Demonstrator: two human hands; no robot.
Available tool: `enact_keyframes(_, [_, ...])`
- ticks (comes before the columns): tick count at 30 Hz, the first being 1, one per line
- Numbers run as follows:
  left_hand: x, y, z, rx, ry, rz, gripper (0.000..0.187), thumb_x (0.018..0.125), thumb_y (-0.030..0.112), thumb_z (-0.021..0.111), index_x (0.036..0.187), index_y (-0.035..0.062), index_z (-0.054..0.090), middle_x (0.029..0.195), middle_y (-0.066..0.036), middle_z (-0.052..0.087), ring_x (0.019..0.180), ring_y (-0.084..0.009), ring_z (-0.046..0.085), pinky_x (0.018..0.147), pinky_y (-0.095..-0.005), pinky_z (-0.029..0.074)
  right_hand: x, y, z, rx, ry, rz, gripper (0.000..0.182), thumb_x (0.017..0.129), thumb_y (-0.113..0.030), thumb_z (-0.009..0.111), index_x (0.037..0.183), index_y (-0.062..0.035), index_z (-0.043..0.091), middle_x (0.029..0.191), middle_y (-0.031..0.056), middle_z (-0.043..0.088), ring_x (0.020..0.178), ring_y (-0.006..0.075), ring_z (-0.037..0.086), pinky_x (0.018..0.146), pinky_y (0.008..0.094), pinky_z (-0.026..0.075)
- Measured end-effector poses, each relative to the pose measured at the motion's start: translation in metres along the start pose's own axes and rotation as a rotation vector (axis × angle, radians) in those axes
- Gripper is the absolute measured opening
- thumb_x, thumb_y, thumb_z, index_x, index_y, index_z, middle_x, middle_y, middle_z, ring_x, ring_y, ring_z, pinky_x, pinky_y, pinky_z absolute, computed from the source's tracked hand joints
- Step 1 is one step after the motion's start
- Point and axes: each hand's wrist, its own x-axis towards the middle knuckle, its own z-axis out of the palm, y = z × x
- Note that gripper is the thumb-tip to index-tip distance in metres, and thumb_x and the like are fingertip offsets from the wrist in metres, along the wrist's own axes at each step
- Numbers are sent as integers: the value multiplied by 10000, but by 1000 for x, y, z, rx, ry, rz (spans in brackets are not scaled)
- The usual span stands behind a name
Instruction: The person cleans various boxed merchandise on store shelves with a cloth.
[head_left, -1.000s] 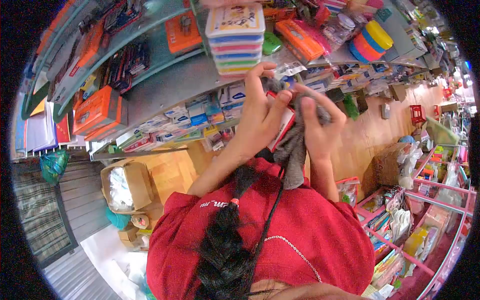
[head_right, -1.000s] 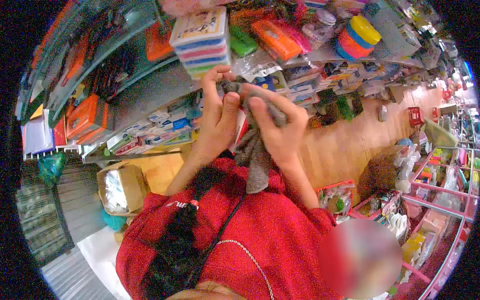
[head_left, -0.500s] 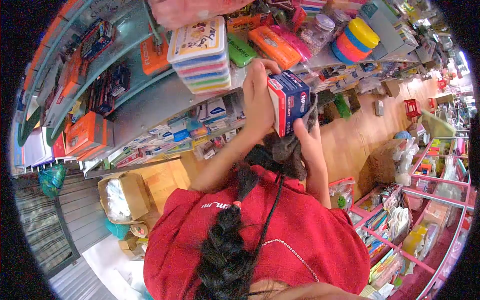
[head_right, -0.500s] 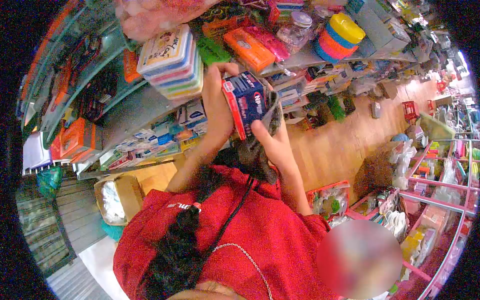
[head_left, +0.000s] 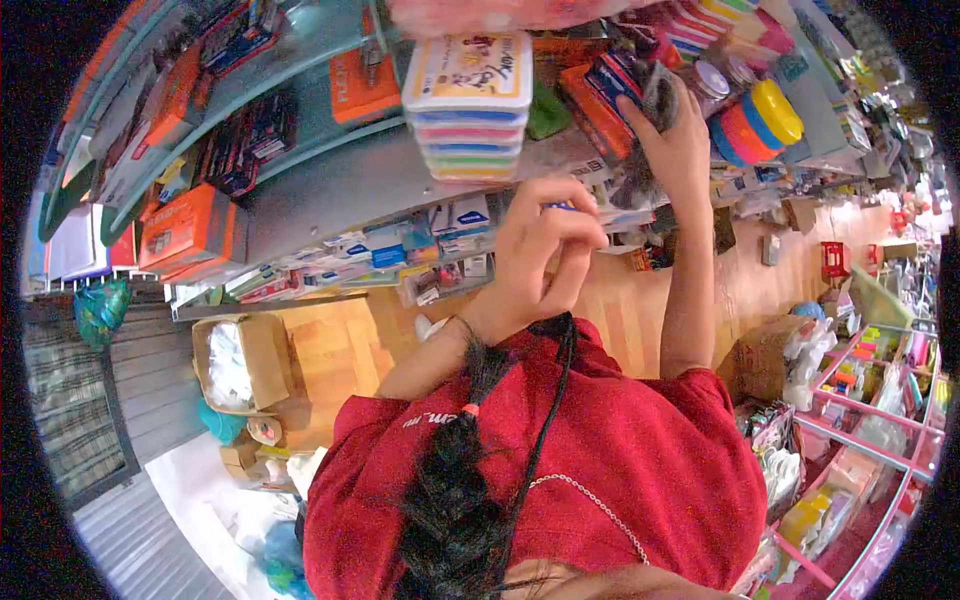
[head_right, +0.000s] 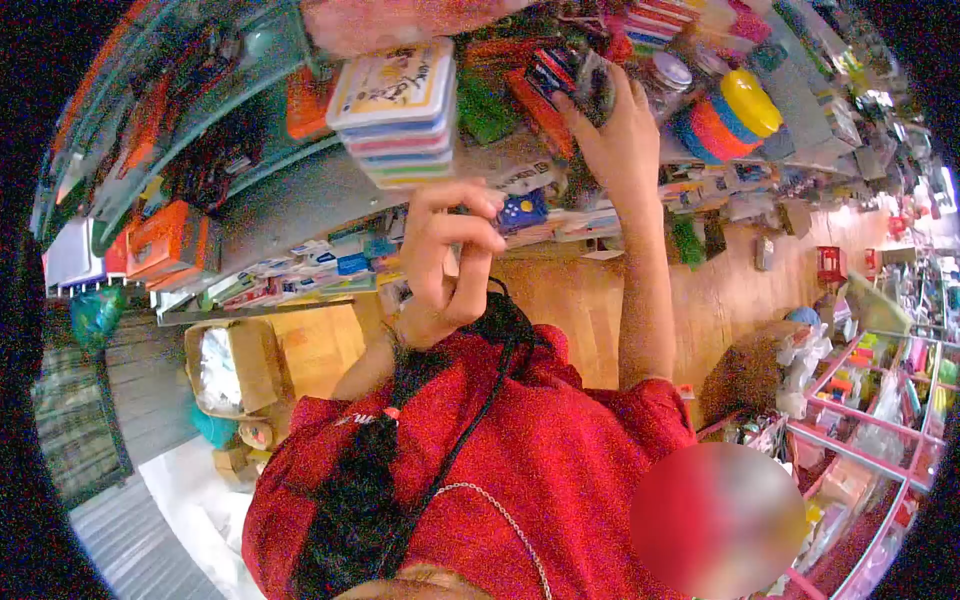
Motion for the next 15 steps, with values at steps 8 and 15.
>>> enact_keyframes(8, [-11, 5, -52, 17, 35, -87, 172, 646, -73, 527, 741, 69, 544, 839, -102, 518, 724, -214, 515, 639, -289, 425, 9, -3, 35, -227, -49, 49, 659, 736, -480, 584, 1197, -33, 439, 1097, 264, 492, 994, 397, 499, 812, 418, 413])
enact_keyframes(15, [-8, 12, -93, 113, 47, -72, 128, 700, -53, 513, 738, 68, 529, 851, -113, 537, 792, -220, 528, 722, -296, 424, 7, -9, 22, -131, 158, -110, 382, 870, -305, 459, 1187, -91, 465, 1103, 255, 504, 990, 400, 507, 789, 405, 438])
